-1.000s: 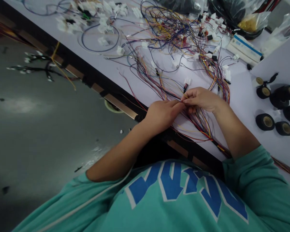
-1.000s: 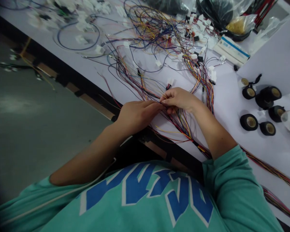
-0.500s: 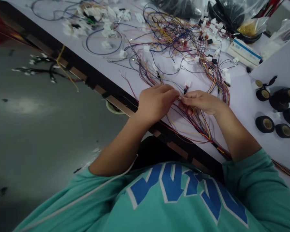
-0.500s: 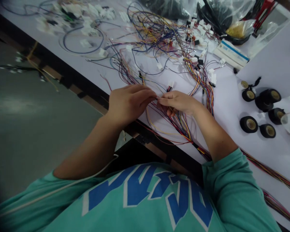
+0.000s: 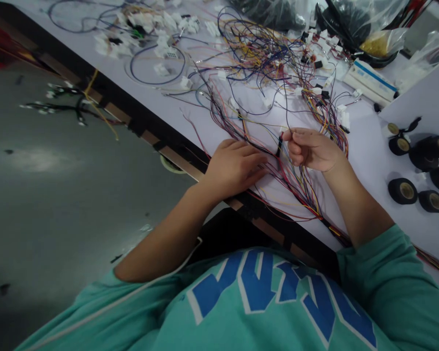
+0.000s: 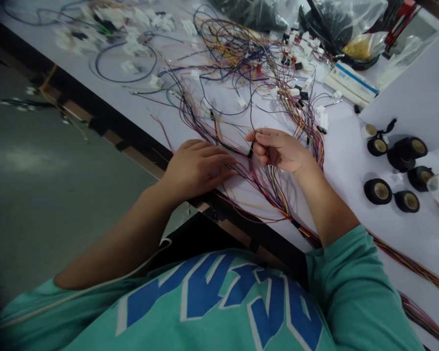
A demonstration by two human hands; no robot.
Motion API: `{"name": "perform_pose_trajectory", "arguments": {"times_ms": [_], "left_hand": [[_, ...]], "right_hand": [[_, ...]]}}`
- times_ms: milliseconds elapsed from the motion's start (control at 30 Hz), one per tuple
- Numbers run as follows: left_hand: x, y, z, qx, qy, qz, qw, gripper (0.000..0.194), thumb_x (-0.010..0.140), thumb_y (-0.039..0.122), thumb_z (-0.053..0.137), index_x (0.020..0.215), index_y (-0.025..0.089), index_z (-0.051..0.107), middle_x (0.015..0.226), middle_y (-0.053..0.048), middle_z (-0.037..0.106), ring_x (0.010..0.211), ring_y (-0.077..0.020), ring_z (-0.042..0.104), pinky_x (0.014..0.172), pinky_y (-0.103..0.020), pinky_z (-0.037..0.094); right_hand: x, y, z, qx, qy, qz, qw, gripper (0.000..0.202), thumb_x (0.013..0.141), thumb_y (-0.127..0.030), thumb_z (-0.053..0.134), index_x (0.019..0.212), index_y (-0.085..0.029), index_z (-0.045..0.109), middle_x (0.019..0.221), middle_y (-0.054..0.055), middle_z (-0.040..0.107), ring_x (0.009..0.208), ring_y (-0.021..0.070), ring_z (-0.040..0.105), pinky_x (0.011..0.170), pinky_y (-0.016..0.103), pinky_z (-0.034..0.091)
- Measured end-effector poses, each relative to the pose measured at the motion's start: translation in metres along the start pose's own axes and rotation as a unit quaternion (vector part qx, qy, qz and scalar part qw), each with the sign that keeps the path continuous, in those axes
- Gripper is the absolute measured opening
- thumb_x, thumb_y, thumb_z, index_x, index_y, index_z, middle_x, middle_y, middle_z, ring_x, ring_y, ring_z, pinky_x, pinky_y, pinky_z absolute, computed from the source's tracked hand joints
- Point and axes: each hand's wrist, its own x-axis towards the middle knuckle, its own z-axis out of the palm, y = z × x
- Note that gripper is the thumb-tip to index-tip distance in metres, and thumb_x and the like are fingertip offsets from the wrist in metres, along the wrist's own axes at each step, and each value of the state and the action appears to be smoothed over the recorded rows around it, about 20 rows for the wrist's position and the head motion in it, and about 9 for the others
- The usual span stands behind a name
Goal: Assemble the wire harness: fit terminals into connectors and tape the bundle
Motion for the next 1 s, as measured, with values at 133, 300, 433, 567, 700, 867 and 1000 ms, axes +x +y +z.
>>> {"name": "perform_pose_trajectory", "arguments": {"times_ms": [133, 300, 433, 567, 700, 867, 1000], "left_hand": [[-0.006, -0.005, -0.006, 0.015, -0.037, 0.011, 0.999, 0.025, 0.083, 0.035, 0.044, 0.086, 0.024, 0.067, 0.089, -0.006, 0.068, 0.087, -0.0209, 0.058, 0.078, -0.037, 0.042], [-0.010, -0.006, -0.012, 0.006, -0.028, 0.015, 0.999, 0.027, 0.084, 0.032, 0.042, 0.084, 0.024, 0.067, 0.094, -0.006, 0.068, 0.091, -0.0206, 0.058, 0.081, -0.037, 0.042], [-0.014, -0.011, -0.014, 0.012, -0.031, 0.012, 0.999, 0.031, 0.084, 0.031, 0.037, 0.085, 0.023, 0.067, 0.091, -0.006, 0.069, 0.088, -0.0197, 0.060, 0.082, -0.037, 0.043], [-0.016, -0.019, -0.012, 0.024, -0.023, -0.007, 0.999, 0.031, 0.084, 0.027, 0.037, 0.089, 0.024, 0.067, 0.092, -0.006, 0.068, 0.089, -0.0188, 0.060, 0.082, -0.036, 0.045], [-0.016, -0.023, -0.009, 0.018, 0.003, -0.027, 0.999, 0.030, 0.084, 0.027, 0.037, 0.090, 0.024, 0.067, 0.096, -0.007, 0.067, 0.096, -0.0209, 0.059, 0.083, -0.038, 0.045], [-0.013, -0.025, -0.004, 0.001, 0.003, -0.031, 1.000, 0.031, 0.085, 0.027, 0.037, 0.090, 0.023, 0.067, 0.098, -0.008, 0.067, 0.098, -0.0212, 0.057, 0.085, -0.038, 0.045], [-0.012, -0.025, 0.000, -0.015, 0.016, -0.027, 0.999, 0.033, 0.085, 0.026, 0.036, 0.091, 0.020, 0.067, 0.097, -0.009, 0.067, 0.098, -0.0205, 0.057, 0.086, -0.036, 0.046]], "right_hand": [[0.002, 0.002, -0.003, 0.011, 0.012, 0.018, 1.000, 0.009, 0.084, -0.024, 0.049, 0.081, -0.016, 0.050, 0.047, -0.011, 0.034, 0.035, 0.0021, 0.031, 0.039, 0.015, 0.028], [0.003, 0.000, -0.004, 0.028, 0.019, 0.033, 0.999, 0.012, 0.084, -0.020, 0.044, 0.074, -0.016, 0.049, 0.044, -0.011, 0.030, 0.033, 0.0022, 0.025, 0.037, 0.016, 0.023], [0.002, -0.003, -0.003, 0.025, 0.049, 0.050, 0.997, 0.013, 0.083, -0.020, 0.046, 0.071, -0.017, 0.045, 0.045, -0.011, 0.030, 0.033, 0.0020, 0.027, 0.038, 0.016, 0.023], [0.000, -0.006, -0.005, 0.005, 0.059, 0.038, 0.997, 0.015, 0.081, -0.025, 0.051, 0.070, -0.018, 0.043, 0.047, -0.011, 0.031, 0.032, 0.0006, 0.024, 0.037, 0.015, 0.020], [0.000, -0.006, -0.008, -0.007, 0.059, 0.042, 0.997, 0.012, 0.082, -0.026, 0.048, 0.074, -0.018, 0.046, 0.045, -0.012, 0.032, 0.030, 0.0002, 0.019, 0.034, 0.014, 0.016], [0.006, 0.001, -0.002, -0.070, 0.118, 0.043, 0.990, 0.005, 0.077, -0.017, 0.051, 0.072, -0.015, 0.049, 0.045, -0.008, 0.042, 0.030, 0.0008, 0.026, 0.032, 0.014, 0.015], [0.009, 0.005, 0.012, -0.138, 0.177, 0.029, 0.974, 0.010, 0.073, -0.009, 0.052, 0.068, -0.017, 0.047, 0.047, -0.008, 0.042, 0.032, 0.0013, 0.030, 0.031, 0.015, 0.015]]}}
